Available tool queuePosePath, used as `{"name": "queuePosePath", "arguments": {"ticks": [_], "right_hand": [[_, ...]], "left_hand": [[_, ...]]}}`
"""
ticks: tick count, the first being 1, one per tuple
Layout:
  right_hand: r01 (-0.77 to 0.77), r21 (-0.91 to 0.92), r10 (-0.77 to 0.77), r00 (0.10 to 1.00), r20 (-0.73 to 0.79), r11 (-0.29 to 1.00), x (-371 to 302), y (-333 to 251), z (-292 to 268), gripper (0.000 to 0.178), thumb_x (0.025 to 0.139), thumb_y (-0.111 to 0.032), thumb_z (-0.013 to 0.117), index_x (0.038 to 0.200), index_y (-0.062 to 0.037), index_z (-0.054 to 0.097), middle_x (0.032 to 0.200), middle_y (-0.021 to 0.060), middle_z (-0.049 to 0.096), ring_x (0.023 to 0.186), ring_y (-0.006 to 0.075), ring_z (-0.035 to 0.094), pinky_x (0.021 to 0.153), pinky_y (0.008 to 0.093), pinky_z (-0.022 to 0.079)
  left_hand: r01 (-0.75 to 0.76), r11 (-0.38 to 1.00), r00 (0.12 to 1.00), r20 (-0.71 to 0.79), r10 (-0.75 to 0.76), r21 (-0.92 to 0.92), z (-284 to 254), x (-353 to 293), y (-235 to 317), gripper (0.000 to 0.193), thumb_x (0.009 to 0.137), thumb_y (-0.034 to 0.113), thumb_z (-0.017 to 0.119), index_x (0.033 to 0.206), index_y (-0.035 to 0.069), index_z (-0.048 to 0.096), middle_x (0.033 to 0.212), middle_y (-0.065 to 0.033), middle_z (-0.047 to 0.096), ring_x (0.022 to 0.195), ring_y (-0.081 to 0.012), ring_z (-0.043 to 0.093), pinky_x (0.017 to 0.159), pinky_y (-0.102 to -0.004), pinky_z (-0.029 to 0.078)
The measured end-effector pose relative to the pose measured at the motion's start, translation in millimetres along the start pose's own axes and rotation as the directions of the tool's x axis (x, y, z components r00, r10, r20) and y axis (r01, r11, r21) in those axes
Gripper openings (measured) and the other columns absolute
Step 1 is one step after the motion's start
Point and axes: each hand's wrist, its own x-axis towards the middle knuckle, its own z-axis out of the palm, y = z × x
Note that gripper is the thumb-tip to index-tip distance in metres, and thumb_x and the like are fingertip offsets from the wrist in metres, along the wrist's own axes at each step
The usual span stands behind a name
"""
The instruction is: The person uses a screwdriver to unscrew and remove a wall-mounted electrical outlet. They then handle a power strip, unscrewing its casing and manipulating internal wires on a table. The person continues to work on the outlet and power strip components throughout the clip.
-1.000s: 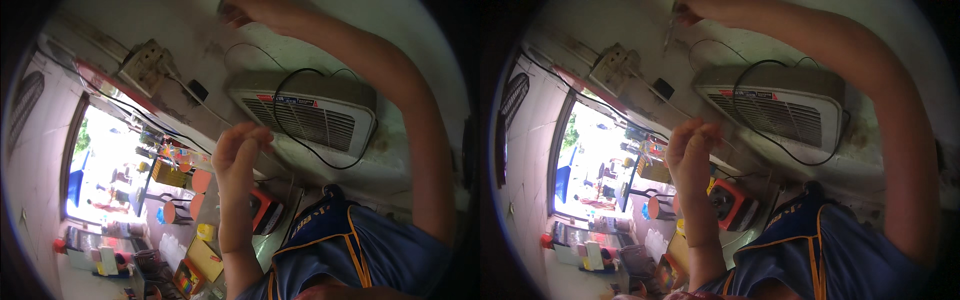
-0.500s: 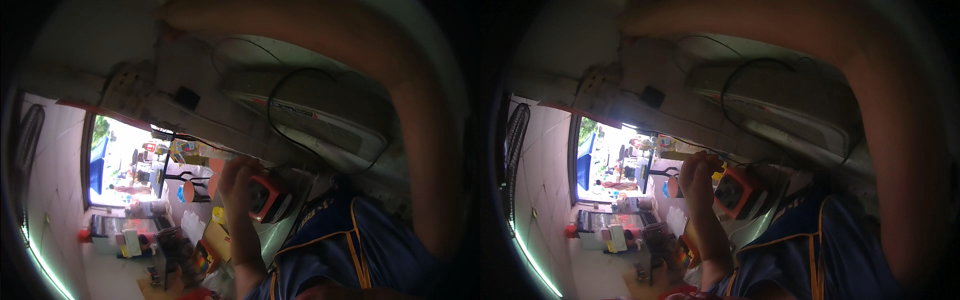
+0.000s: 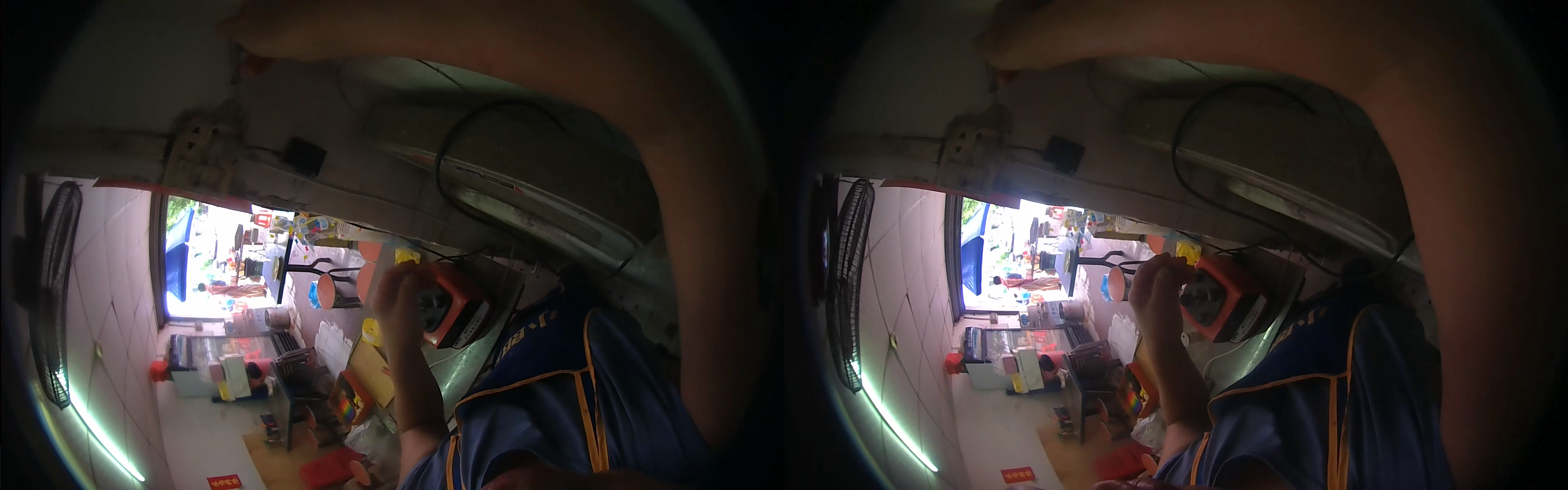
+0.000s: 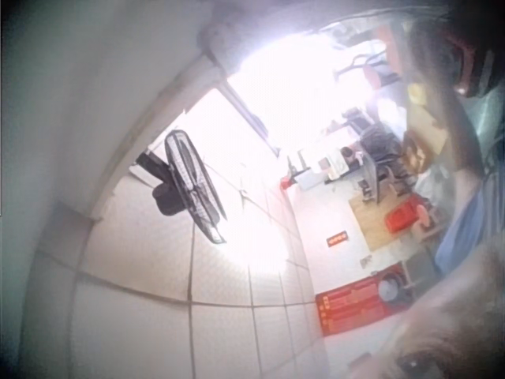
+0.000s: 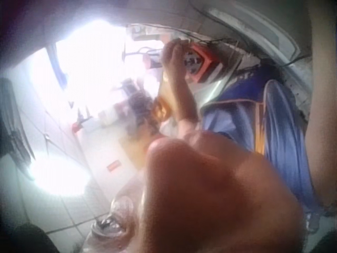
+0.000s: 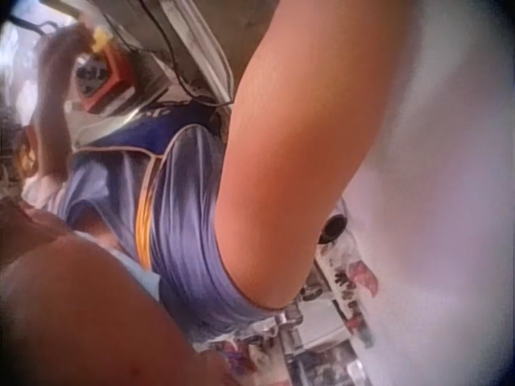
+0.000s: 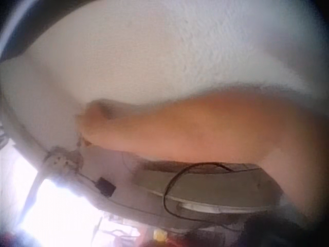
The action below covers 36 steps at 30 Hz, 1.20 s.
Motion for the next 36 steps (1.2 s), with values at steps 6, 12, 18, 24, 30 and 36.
{"name": "queuePosePath", "arguments": {"ticks": [6, 12, 18, 24, 30, 36], "right_hand": [[-0.014, -0.083, 0.005, 0.995, -0.099, 0.996, 41, 20, 32, 0.048, 0.111, -0.045, 0.031, 0.107, -0.0057, 0.059, 0.096, 0.0141, 0.065, 0.087, 0.0252, 0.062, 0.079, 0.0468, 0.052], [0.002, -0.041, -0.003, 1.000, -0.023, 0.999, 26, 22, 24, 0.047, 0.110, -0.043, 0.033, 0.100, -0.0070, 0.062, 0.092, 0.0139, 0.066, 0.087, 0.0256, 0.062, 0.080, 0.0477, 0.051], [0.115, 0.003, -0.115, 0.992, 0.048, 0.993, 46, 29, 23, 0.046, 0.110, -0.039, 0.035, 0.098, -0.0063, 0.065, 0.092, 0.0144, 0.068, 0.088, 0.0267, 0.062, 0.084, 0.0494, 0.050], [-0.050, -0.236, -0.039, 0.933, -0.359, 0.970, 57, 15, 75, 0.044, 0.109, -0.035, 0.037, 0.105, -0.0030, 0.066, 0.099, 0.0147, 0.070, 0.093, 0.0279, 0.064, 0.091, 0.0492, 0.048], [0.204, -0.030, -0.205, 0.978, -0.043, 0.979, 36, 25, 36, 0.042, 0.109, -0.034, 0.040, 0.109, -0.0011, 0.067, 0.101, 0.0147, 0.072, 0.093, 0.0274, 0.065, 0.092, 0.0482, 0.048], [0.182, -0.106, -0.191, 0.978, -0.081, 0.978, 36, 17, 34, 0.043, 0.109, -0.034, 0.040, 0.108, -0.0008, 0.067, 0.100, 0.0147, 0.073, 0.089, 0.0272, 0.066, 0.091, 0.0444, 0.050]], "left_hand": [[0.071, 0.991, 0.996, -0.070, -0.063, 0.112, -5, -29, 3, 0.020, 0.099, 0.007, 0.059, 0.112, -0.006, 0.066, 0.096, -0.0120, 0.072, 0.085, -0.0188, 0.070, 0.080, -0.0303, 0.056], [0.071, 0.992, 0.990, -0.127, -0.058, 0.101, 6, -34, 7, 0.022, 0.096, 0.007, 0.057, 0.107, -0.006, 0.070, 0.088, -0.0107, 0.073, 0.079, -0.0161, 0.069, 0.075, -0.0290, 0.055], [0.040, 0.999, 0.998, -0.041, -0.040, 0.002, 3, -35, -3, 0.021, 0.096, 0.007, 0.058, 0.107, -0.007, 0.069, 0.089, -0.0112, 0.072, 0.081, -0.0176, 0.069, 0.077, -0.0306, 0.055], [0.058, 0.996, 0.998, -0.025, -0.056, 0.071, 3, -39, -5, 0.022, 0.097, 0.007, 0.059, 0.112, -0.007, 0.067, 0.096, -0.0115, 0.072, 0.084, -0.0182, 0.069, 0.079, -0.0314, 0.055], [0.067, 0.997, 0.996, -0.065, -0.069, -0.027, 9, -43, -10, 0.020, 0.096, 0.010, 0.061, 0.110, -0.002, 0.070, 0.093, -0.0074, 0.072, 0.081, -0.0134, 0.067, 0.074, -0.0266, 0.053], [0.046, 0.989, 0.999, 0.009, -0.045, -0.142, 7, -42, -31, 0.020, 0.098, 0.010, 0.061, 0.110, -0.003, 0.069, 0.093, -0.0086, 0.072, 0.082, -0.0149, 0.068, 0.075, -0.0282, 0.055]]}}
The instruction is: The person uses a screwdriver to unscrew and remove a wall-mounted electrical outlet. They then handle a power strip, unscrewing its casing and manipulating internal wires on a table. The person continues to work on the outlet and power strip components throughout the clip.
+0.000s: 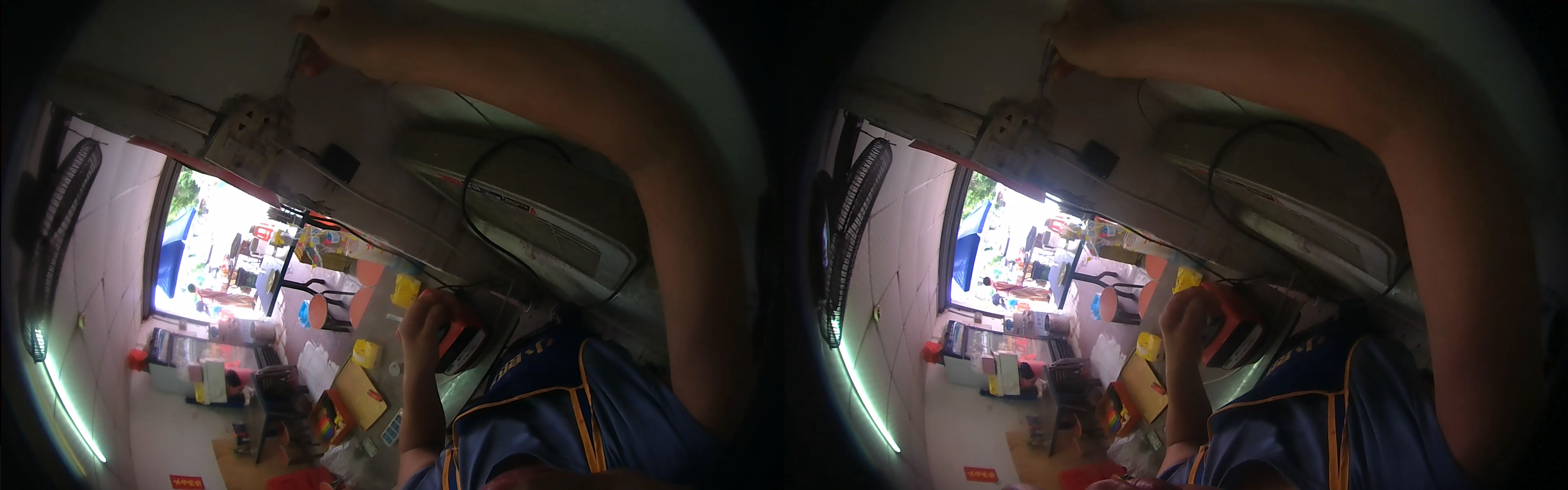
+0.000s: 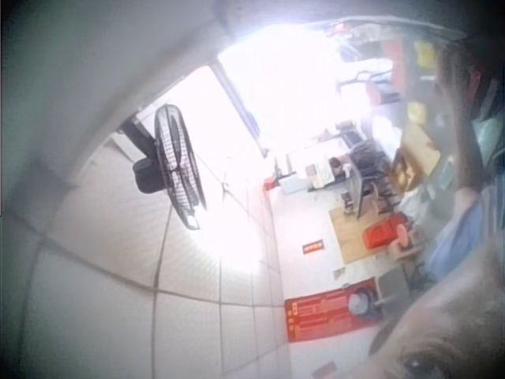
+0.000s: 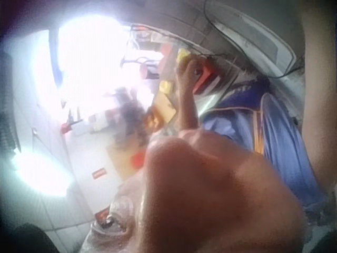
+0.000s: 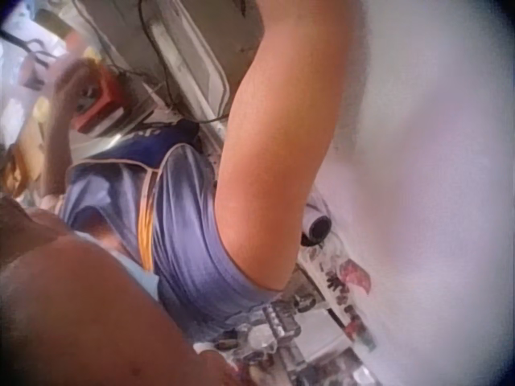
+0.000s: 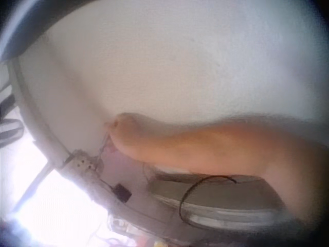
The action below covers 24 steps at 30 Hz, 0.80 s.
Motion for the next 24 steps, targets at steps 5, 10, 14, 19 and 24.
{"name": "queuePosePath", "arguments": {"ticks": [5, 10, 14, 19, 24], "right_hand": [[-0.021, -0.093, 0.023, 0.999, 0.023, 0.995, 0, -9, -3, 0.045, 0.110, -0.035, 0.039, 0.101, -0.0020, 0.068, 0.096, 0.0142, 0.074, 0.085, 0.0261, 0.066, 0.088, 0.0440, 0.051], [0.026, -0.058, -0.026, 1.000, -0.006, 0.998, 0, -1, 0, 0.044, 0.110, -0.036, 0.040, 0.101, -0.0022, 0.067, 0.095, 0.0133, 0.074, 0.082, 0.0259, 0.066, 0.087, 0.0445, 0.050], [0.015, -0.037, -0.018, 0.997, -0.078, 0.999, 15, 7, 8, 0.043, 0.109, -0.037, 0.042, 0.101, -0.0019, 0.066, 0.094, 0.0129, 0.075, 0.083, 0.0256, 0.067, 0.086, 0.0447, 0.050], [0.013, -0.033, -0.016, 0.995, -0.099, 0.999, 13, 8, 12, 0.044, 0.107, -0.037, 0.045, 0.095, -0.0022, 0.069, 0.090, 0.0131, 0.076, 0.084, 0.0272, 0.069, 0.085, 0.0458, 0.050], [0.024, -0.062, -0.032, 0.991, -0.128, 0.998, 26, 14, 16, 0.046, 0.106, -0.038, 0.047, 0.086, -0.0050, 0.074, 0.088, 0.0132, 0.076, 0.082, 0.0299, 0.069, 0.085, 0.0467, 0.050]], "left_hand": [[0.029, 0.999, 0.999, 0.024, -0.030, 0.020, 2, 0, 1, 0.020, 0.098, 0.008, 0.061, 0.110, -0.005, 0.069, 0.097, -0.0105, 0.072, 0.084, -0.0157, 0.068, 0.077, -0.0292, 0.056], [0.031, 1.000, 0.999, 0.028, -0.031, 0.001, 6, -4, 6, 0.019, 0.097, 0.007, 0.060, 0.110, -0.005, 0.068, 0.099, -0.0110, 0.072, 0.085, -0.0161, 0.069, 0.078, -0.0296, 0.056], [0.010, 0.999, 1.000, 0.024, -0.011, 0.035, 1, -1, -4, 0.019, 0.097, 0.005, 0.059, 0.109, -0.006, 0.068, 0.098, -0.0109, 0.072, 0.086, -0.0163, 0.069, 0.078, -0.0296, 0.056], [-0.017, 0.997, 1.000, -0.003, 0.018, 0.077, 3, -6, 1, 0.018, 0.097, 0.004, 0.060, 0.109, -0.005, 0.068, 0.095, -0.0106, 0.072, 0.084, -0.0169, 0.069, 0.077, -0.0298, 0.057], [0.011, 0.999, 1.000, -0.009, -0.010, 0.042, -1, -7, -1, 0.017, 0.097, 0.004, 0.061, 0.109, -0.005, 0.068, 0.093, -0.0107, 0.071, 0.081, -0.0175, 0.069, 0.075, -0.0303, 0.057]]}}
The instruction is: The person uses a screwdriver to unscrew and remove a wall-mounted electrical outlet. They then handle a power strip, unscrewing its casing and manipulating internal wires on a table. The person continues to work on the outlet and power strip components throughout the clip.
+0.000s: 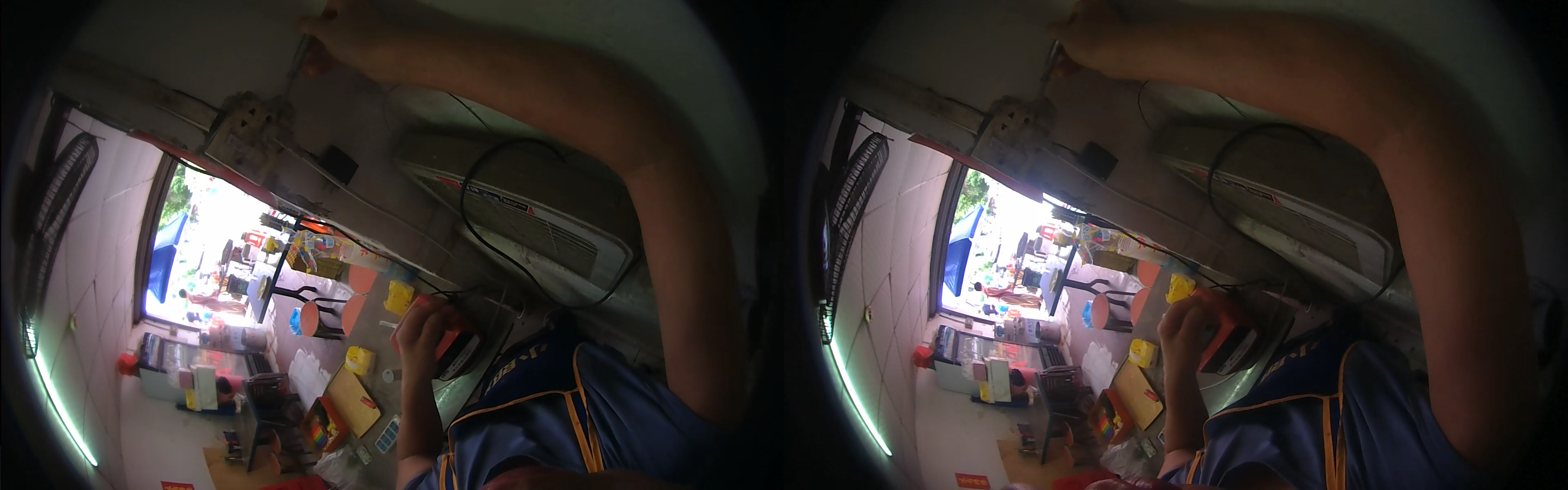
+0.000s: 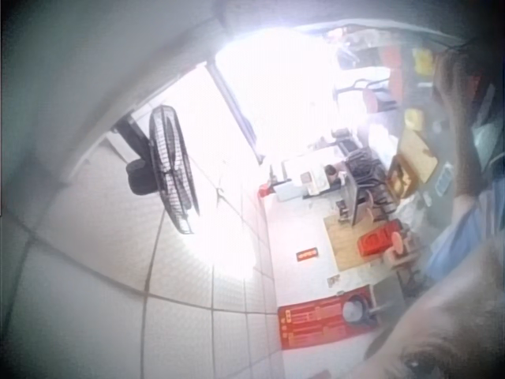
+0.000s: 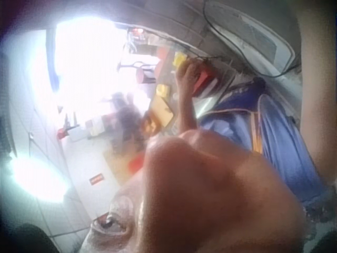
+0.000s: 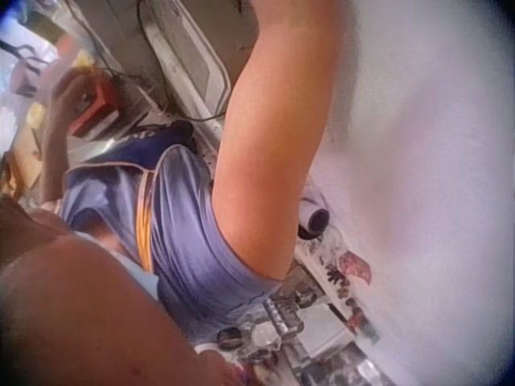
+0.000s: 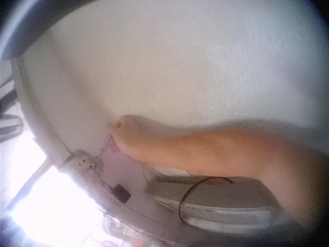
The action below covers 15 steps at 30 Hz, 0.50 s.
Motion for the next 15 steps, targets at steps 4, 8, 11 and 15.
{"name": "queuePosePath", "arguments": {"ticks": [4, 8, 11, 15], "right_hand": [[-0.013, 0.001, 0.013, 1.000, 0.001, 1.000, 0, -1, 0, 0.047, 0.106, -0.038, 0.047, 0.084, -0.0055, 0.074, 0.088, 0.0135, 0.076, 0.082, 0.0302, 0.069, 0.085, 0.0470, 0.050], [-0.022, -0.030, 0.022, 0.999, 0.026, 0.999, -9, -8, -7, 0.047, 0.106, -0.038, 0.046, 0.089, -0.0038, 0.073, 0.090, 0.0148, 0.075, 0.082, 0.0295, 0.068, 0.084, 0.0459, 0.051], [-0.078, -0.011, 0.078, 0.996, 0.040, 0.997, -14, -15, -8, 0.045, 0.107, -0.038, 0.047, 0.096, -0.0018, 0.072, 0.091, 0.0158, 0.075, 0.082, 0.0288, 0.067, 0.083, 0.0455, 0.051], [-0.075, -0.021, 0.076, 0.996, 0.052, 0.997, -13, -17, -12, 0.044, 0.107, -0.038, 0.048, 0.100, -0.0004, 0.070, 0.092, 0.0163, 0.074, 0.081, 0.0288, 0.067, 0.080, 0.0456, 0.051]], "left_hand": [[0.034, 0.996, 0.999, 0.006, -0.034, -0.083, 0, 0, 3, 0.016, 0.097, 0.004, 0.061, 0.107, -0.006, 0.068, 0.091, -0.0107, 0.071, 0.080, -0.0175, 0.069, 0.075, -0.0306, 0.058], [0.008, 0.998, 1.000, 0.010, -0.007, -0.056, -7, 2, -10, 0.015, 0.098, 0.004, 0.061, 0.107, -0.006, 0.068, 0.091, -0.0105, 0.072, 0.080, -0.0171, 0.069, 0.074, -0.0306, 0.058], [-0.012, 1.000, 1.000, 0.011, 0.012, -0.019, -7, 3, -11, 0.016, 0.098, 0.005, 0.062, 0.108, -0.006, 0.068, 0.092, -0.0104, 0.072, 0.080, -0.0166, 0.069, 0.074, -0.0303, 0.058], [-0.013, 1.000, 1.000, 0.027, 0.013, -0.017, -10, 3, -11, 0.018, 0.098, 0.006, 0.062, 0.110, -0.005, 0.069, 0.093, -0.0101, 0.072, 0.082, -0.0162, 0.069, 0.075, -0.0300, 0.058]]}}
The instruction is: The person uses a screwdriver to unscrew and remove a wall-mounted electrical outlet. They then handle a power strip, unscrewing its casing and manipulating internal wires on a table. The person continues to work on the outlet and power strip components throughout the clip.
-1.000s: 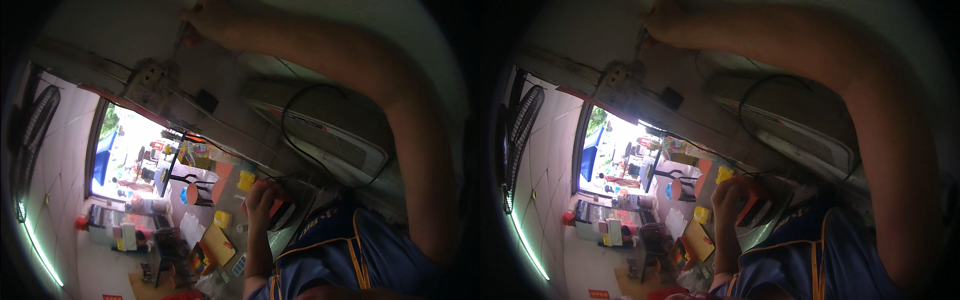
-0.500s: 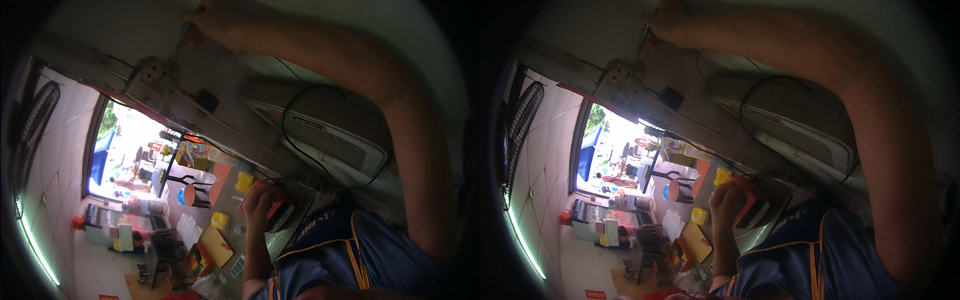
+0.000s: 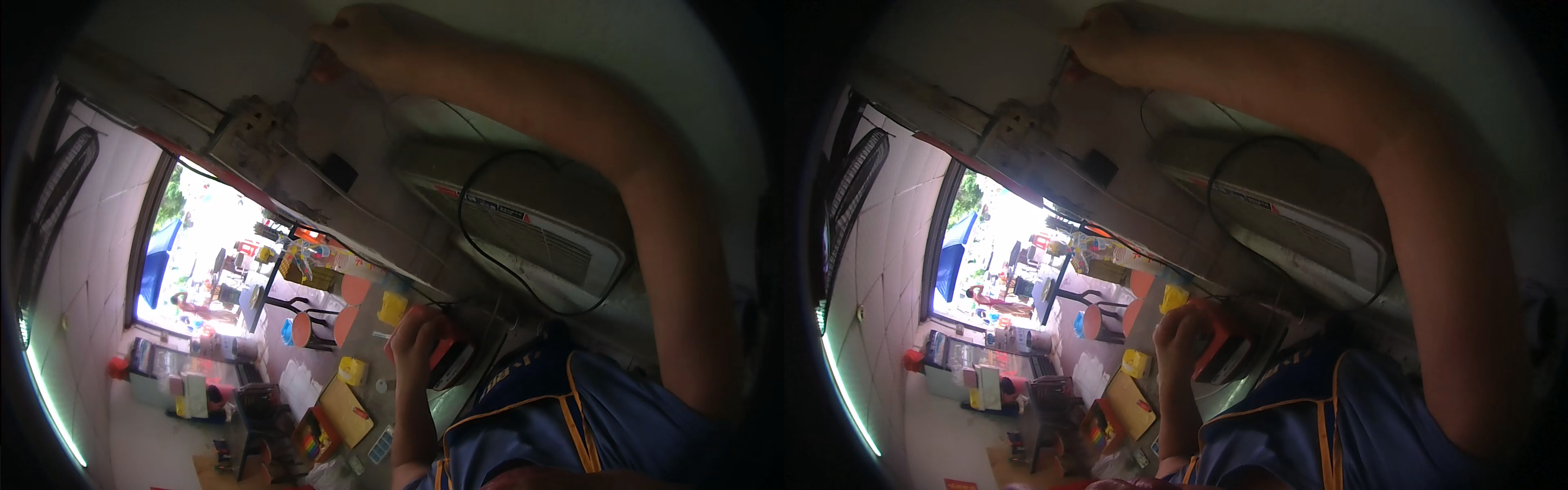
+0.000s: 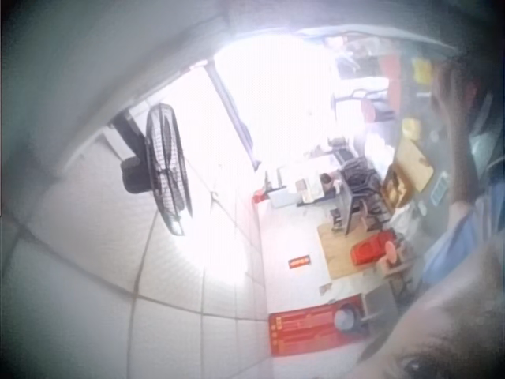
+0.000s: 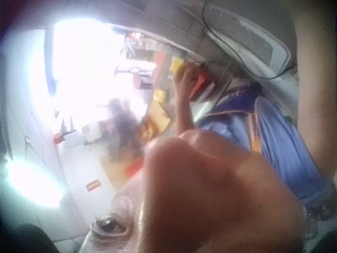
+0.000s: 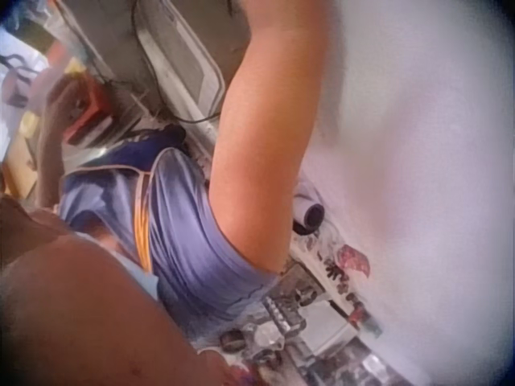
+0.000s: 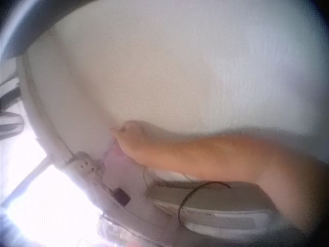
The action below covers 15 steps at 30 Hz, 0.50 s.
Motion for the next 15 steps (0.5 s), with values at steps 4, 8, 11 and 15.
{"name": "queuePosePath", "arguments": {"ticks": [4, 8, 11, 15], "right_hand": [[0.021, -0.020, -0.021, 0.999, -0.023, 1.000, 1, 4, 1, 0.045, 0.106, -0.039, 0.049, 0.097, -0.0011, 0.071, 0.091, 0.0163, 0.074, 0.079, 0.0295, 0.067, 0.079, 0.0449, 0.052], [0.110, -0.058, -0.113, 0.992, -0.055, 0.992, 9, 12, 6, 0.044, 0.105, -0.038, 0.049, 0.094, -0.0016, 0.072, 0.089, 0.0170, 0.074, 0.079, 0.0298, 0.068, 0.078, 0.0452, 0.052], [0.080, -0.065, -0.084, 0.995, -0.056, 0.995, 6, 8, 6, 0.044, 0.105, -0.037, 0.049, 0.092, -0.0014, 0.072, 0.088, 0.0176, 0.074, 0.079, 0.0307, 0.068, 0.078, 0.0461, 0.052], [0.005, -0.074, -0.005, 1.000, -0.003, 0.997, -5, -2, 2, 0.045, 0.104, -0.038, 0.049, 0.091, -0.0014, 0.073, 0.086, 0.0179, 0.074, 0.078, 0.0306, 0.068, 0.078, 0.0459, 0.052]], "left_hand": [[0.009, 1.000, 1.000, -0.017, -0.009, 0.001, 0, -1, -3, 0.020, 0.098, 0.007, 0.063, 0.112, -0.005, 0.068, 0.095, -0.0100, 0.072, 0.083, -0.0167, 0.070, 0.075, -0.0305, 0.058], [0.027, 0.999, 1.000, -0.010, -0.027, -0.023, 0, -3, -3, 0.021, 0.098, 0.008, 0.063, 0.114, -0.005, 0.068, 0.096, -0.0098, 0.072, 0.083, -0.0171, 0.070, 0.075, -0.0310, 0.059], [0.033, 0.998, 0.999, -0.028, -0.034, -0.046, -1, -4, -6, 0.021, 0.098, 0.008, 0.063, 0.114, -0.004, 0.068, 0.095, -0.0098, 0.072, 0.083, -0.0172, 0.070, 0.074, -0.0312, 0.059], [0.030, 0.997, 0.999, -0.034, -0.032, -0.066, -3, -6, -9, 0.021, 0.098, 0.009, 0.063, 0.115, -0.005, 0.067, 0.095, -0.0097, 0.072, 0.081, -0.0166, 0.069, 0.075, -0.0302, 0.058]]}}
